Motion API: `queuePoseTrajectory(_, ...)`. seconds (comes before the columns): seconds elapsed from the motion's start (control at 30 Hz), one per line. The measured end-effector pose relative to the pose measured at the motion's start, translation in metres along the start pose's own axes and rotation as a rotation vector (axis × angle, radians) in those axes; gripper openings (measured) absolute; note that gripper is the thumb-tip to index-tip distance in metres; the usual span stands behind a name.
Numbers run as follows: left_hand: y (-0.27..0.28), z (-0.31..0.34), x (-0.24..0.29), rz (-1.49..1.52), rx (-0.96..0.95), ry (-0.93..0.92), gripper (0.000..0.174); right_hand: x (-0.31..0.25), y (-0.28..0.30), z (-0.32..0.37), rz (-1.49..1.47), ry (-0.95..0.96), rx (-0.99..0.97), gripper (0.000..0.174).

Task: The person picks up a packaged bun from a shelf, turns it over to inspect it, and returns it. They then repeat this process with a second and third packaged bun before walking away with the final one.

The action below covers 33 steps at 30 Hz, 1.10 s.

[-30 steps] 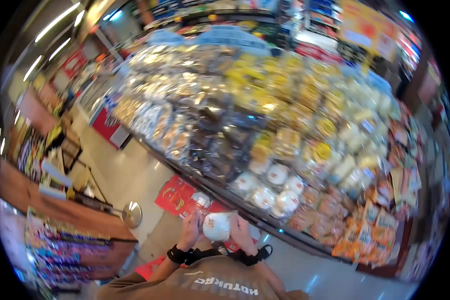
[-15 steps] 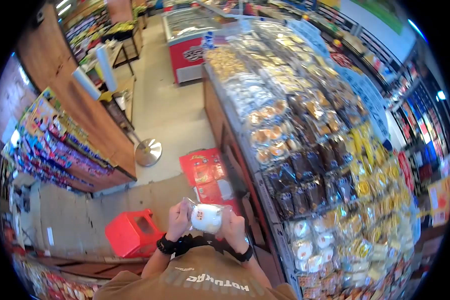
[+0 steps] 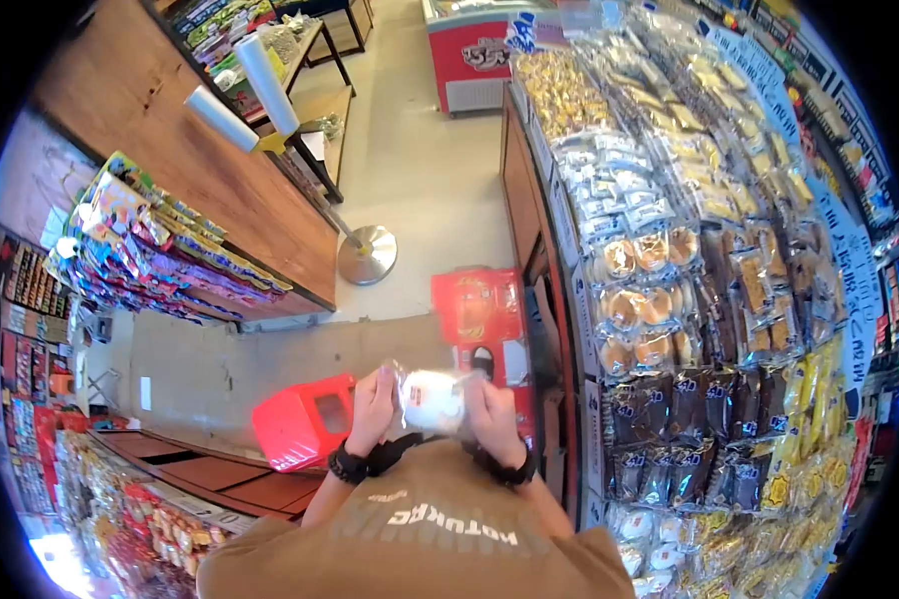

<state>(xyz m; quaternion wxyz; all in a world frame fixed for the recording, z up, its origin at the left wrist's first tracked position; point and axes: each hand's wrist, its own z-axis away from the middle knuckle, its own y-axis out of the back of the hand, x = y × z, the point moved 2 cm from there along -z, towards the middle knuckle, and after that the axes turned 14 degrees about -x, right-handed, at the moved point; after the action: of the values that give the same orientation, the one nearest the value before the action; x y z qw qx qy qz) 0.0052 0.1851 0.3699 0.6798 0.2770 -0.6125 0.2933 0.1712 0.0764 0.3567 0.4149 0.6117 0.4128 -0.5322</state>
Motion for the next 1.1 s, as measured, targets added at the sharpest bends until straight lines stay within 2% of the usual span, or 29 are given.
queuePoseTrajectory(0.07, 0.001, -0.037, 0.019, -0.005, -0.042, 0.002, 0.041, -0.011, 0.017, -0.031, -0.100, -0.083, -0.037, 0.030)
queuePoseTrajectory(0.13, -0.003, -0.076, 0.040, -0.028, -0.063, 0.000, 0.041, -0.009, 0.032, -0.067, -0.098, 0.041, 0.025, 0.031)
queuePoseTrajectory(0.2, -0.009, -0.109, 0.058, -0.004, -0.090, -0.027, 0.041, -0.028, 0.052, -0.094, -0.226, -0.063, 0.013, 0.033)
queuePoseTrajectory(0.27, -0.013, -0.137, 0.071, -0.025, -0.086, -0.030, 0.042, -0.022, 0.066, -0.125, -0.112, 0.032, 0.031, 0.033)
queuePoseTrajectory(0.3, -0.016, -0.149, 0.077, -0.032, -0.065, -0.065, 0.043, -0.020, 0.067, -0.140, -0.217, 0.048, 0.059, 0.033)
queuePoseTrajectory(0.4, -0.016, -0.175, 0.083, -0.040, -0.015, -0.099, 0.046, -0.028, 0.079, -0.174, -0.180, 0.015, 0.025, 0.032)
queuePoseTrajectory(0.47, -0.008, -0.189, 0.087, -0.162, -0.007, -0.076, 0.040, -0.023, 0.081, -0.192, -0.188, -0.020, -0.002, 0.032)
queuePoseTrajectory(0.6, 0.015, -0.216, 0.070, -0.161, 0.078, -0.011, 0.038, -0.003, 0.071, -0.235, -0.218, -0.098, -0.038, 0.032)
queuePoseTrajectory(0.7, 0.036, -0.243, 0.065, -0.212, 0.139, 0.045, 0.035, 0.004, 0.066, -0.278, -0.191, -0.158, -0.137, 0.032)
queuePoseTrajectory(0.77, 0.053, -0.265, 0.063, -0.194, 0.198, 0.013, 0.034, 0.017, 0.061, -0.310, -0.143, -0.171, -0.185, 0.031)
queuePoseTrajectory(0.93, 0.101, -0.342, 0.053, -0.129, 0.410, -0.040, 0.030, 0.010, 0.047, -0.415, -0.101, -0.150, -0.295, 0.031)
queuePoseTrajectory(1.1, 0.148, -0.441, 0.073, -0.146, 0.451, -0.121, 0.029, -0.020, 0.047, -0.533, -0.030, -0.073, -0.325, 0.033)
